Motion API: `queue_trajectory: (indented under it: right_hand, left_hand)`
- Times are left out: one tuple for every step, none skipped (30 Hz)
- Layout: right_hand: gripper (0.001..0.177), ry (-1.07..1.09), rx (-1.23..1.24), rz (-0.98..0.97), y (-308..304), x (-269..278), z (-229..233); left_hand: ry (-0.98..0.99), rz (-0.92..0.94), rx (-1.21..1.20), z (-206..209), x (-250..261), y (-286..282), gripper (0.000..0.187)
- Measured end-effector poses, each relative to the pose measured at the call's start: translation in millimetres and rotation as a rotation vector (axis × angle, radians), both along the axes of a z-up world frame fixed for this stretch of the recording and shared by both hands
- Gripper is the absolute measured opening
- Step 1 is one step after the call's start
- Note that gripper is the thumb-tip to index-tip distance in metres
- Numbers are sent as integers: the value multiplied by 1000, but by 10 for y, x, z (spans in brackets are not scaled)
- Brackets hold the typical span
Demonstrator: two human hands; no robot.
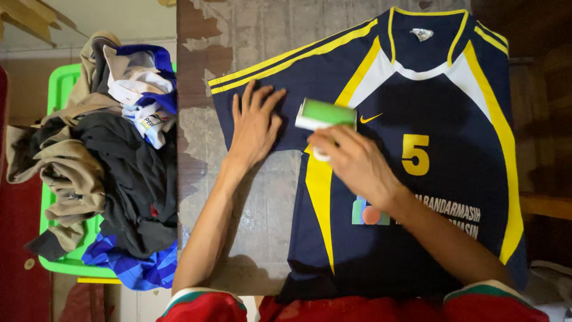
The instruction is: The person uses a lint roller to remove lint and debris from a dark blue and yellow sports jersey laid flat on a table. The person repeatedly rolls the adhesive roller over the front and sleeves of the jersey.
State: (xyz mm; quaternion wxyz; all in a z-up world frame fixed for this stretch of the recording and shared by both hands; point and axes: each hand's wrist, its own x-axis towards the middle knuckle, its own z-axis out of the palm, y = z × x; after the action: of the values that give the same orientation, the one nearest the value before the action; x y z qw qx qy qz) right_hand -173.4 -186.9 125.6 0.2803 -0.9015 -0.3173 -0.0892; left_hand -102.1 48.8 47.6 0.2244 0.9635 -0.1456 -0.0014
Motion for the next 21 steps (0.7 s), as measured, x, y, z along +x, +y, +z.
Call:
queue_trajectory:
  right_hand:
    - [32,17,-7,33,6,-45,-27]
    - [33,9,-27,22,12,-53,-62]
    - [35,2,-48,11,18,-48,-99]
    - [37,-5,-68,-2,17,-25,-133]
    - [37,-3,-51,-25,3,27,-161]
    - [37,-8,-33,-51,-20,144,-178]
    - [38,-13,-16,-76,-46,267,-185]
    - [39,-33,0,-90,-82,393,-182]
    - [40,-52,15,-104,-116,524,-174]
    - [41,-67,33,-114,-128,600,-173]
    - [40,-86,40,-121,-135,646,-172]
    - [39,-106,49,-125,-131,670,-177]
    - [37,-127,57,-130,-122,670,-184]
    - [36,-129,53,-138,-107,682,-190]
    - [35,-131,50,-146,-83,667,-209]
    - [34,-123,42,-158,-77,623,-242]
    - [34,-130,49,-170,-85,626,-276]
    - [34,-135,57,-181,-88,644,-316]
    - [34,-140,64,-193,-99,682,-354]
    - [33,-174,62,-225,-105,773,-387]
    - [32,-208,60,-258,-101,890,-417]
  left_hand:
    - [-42,39,-37,-44,61,-19,52]
    - [-77,30,-82,-96,136,-50,51]
    - [-113,20,-127,-154,215,-94,51]
    - [-147,9,-171,-218,261,-136,50]
    - [-185,12,-103,-281,274,-182,51]
    - [-231,13,-35,-326,312,-232,51]
    - [-277,14,33,-357,340,-258,53]
    - [-288,22,61,-379,353,-273,54]
    - [-300,29,89,-393,348,-279,55]
    - [-306,39,120,-399,316,-258,57]
    - [-297,35,128,-397,288,-236,58]
    - [-290,33,138,-385,267,-207,59]
    - [-282,31,147,-368,244,-179,60]
    - [-273,31,150,-339,237,-144,60]
    - [-263,31,153,-310,231,-112,61]
    - [-244,26,152,-301,202,-109,61]
    - [-243,30,147,-296,203,-118,61]
    - [-241,35,144,-292,200,-118,61]
    - [-239,40,141,-290,188,-118,61]
    - [-232,41,143,-283,182,-117,61]
    - [-225,42,145,-273,172,-115,60]
